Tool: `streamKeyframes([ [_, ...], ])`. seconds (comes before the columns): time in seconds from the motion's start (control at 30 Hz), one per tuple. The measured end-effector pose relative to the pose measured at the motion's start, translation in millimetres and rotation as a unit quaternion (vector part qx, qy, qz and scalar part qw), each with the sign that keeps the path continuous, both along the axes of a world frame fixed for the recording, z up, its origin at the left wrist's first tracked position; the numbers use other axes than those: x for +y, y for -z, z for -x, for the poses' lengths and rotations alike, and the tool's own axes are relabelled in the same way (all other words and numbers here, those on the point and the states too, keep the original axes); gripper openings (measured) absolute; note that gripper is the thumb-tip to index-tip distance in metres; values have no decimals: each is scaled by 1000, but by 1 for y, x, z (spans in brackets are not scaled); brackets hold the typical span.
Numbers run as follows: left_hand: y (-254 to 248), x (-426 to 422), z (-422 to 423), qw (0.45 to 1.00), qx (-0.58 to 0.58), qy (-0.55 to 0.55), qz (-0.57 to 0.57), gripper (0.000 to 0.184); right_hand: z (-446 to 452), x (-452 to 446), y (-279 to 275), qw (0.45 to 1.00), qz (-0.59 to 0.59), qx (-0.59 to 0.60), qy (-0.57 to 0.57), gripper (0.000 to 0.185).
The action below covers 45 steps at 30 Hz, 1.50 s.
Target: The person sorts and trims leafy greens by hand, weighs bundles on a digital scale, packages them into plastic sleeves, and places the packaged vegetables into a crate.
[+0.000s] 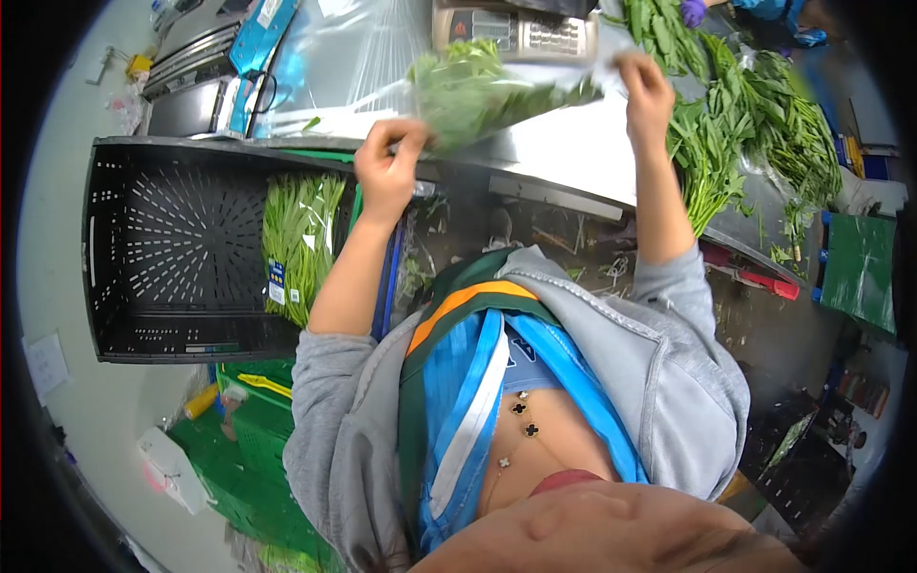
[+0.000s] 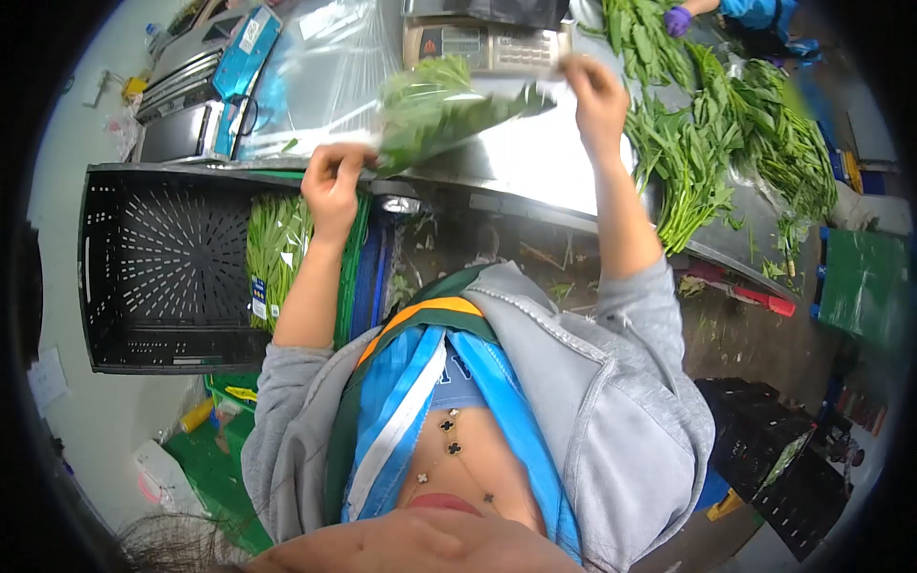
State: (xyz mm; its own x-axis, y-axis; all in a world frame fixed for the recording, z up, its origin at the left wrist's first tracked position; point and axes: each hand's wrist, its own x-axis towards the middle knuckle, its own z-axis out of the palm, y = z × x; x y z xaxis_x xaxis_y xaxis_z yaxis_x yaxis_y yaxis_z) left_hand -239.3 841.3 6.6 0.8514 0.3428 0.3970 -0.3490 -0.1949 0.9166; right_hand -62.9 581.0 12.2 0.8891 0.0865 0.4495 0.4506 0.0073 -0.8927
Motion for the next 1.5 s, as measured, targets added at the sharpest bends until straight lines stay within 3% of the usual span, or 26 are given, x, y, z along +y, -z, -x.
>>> streamKeyframes([
  [0.13,-56,-52,-32,982,-104,125,101,11,-95,27,-104,999,28,-37,16,20],
  [0.2,-65,-75,-35,965,-123,164,164,9,-109,61,-155,988,-8,-114,-104,15],
  [0.3,-63,-89,-16,969,-94,144,179,5,-104,134,-181,961,53,-139,-234,12],
  [0.33,-51,-89,-7,974,-97,129,156,5,-99,163,-171,947,55,-141,-282,15],
  [0.4,-17,-90,13,973,-87,111,181,5,-88,224,-111,867,182,-171,-432,18],
  [0.43,9,-87,25,978,-62,111,166,6,-57,234,-90,846,282,-150,-426,20],
  [0.47,47,-85,40,988,-18,85,124,5,-16,237,-69,816,380,-129,-417,23],
  [0.5,70,-84,60,979,71,103,159,5,2,247,-30,771,437,-215,-411,24],
  [0.53,102,-82,75,977,143,105,118,5,13,257,16,733,430,-197,-488,22],
  [0.57,126,-82,89,967,164,95,170,7,33,258,33,715,446,-163,-512,18],
  [0.6,149,-82,104,953,186,85,224,8,46,256,57,731,423,-131,-519,18],
  [0.67,188,-73,137,935,267,57,227,11,60,250,79,811,262,-3,-524,18],
  [0.7,198,-71,156,899,354,49,255,11,58,242,82,841,249,21,-480,19],
  [0.8,209,-58,184,916,341,6,209,24,35,202,78,917,243,13,-315,21],
  [0.87,243,-48,182,862,270,-129,410,30,19,167,92,935,254,46,-242,19],
  [0.9,228,-34,169,808,240,-146,517,32,10,148,110,945,260,41,-195,18],
  [0.93,204,-16,152,743,205,-162,616,34,10,134,112,946,263,56,-180,17],
  [0.97,194,-6,138,738,206,-165,622,34,13,123,114,951,249,83,-162,16],
  [1.03,188,4,114,805,222,-208,509,25,22,105,123,955,233,114,-144,15],
  [1.07,196,6,107,801,222,-210,514,25,27,100,126,956,226,128,-136,15],
  [1.2,210,16,97,874,211,-248,360,10,37,92,131,946,267,134,-127,14],
  [1.33,183,19,99,897,202,-247,306,9,38,96,126,933,317,103,-136,12],
  [1.4,163,20,91,823,66,-173,537,16,36,99,127,935,317,88,-132,11],
  [1.43,161,24,90,772,31,-79,630,22,35,99,127,935,318,78,-133,11],
  [1.47,166,26,89,771,30,-78,631,22,33,100,127,936,319,67,-135,11],
  [1.5,172,26,87,724,30,-37,689,22,33,101,124,935,321,67,-135,11],
])
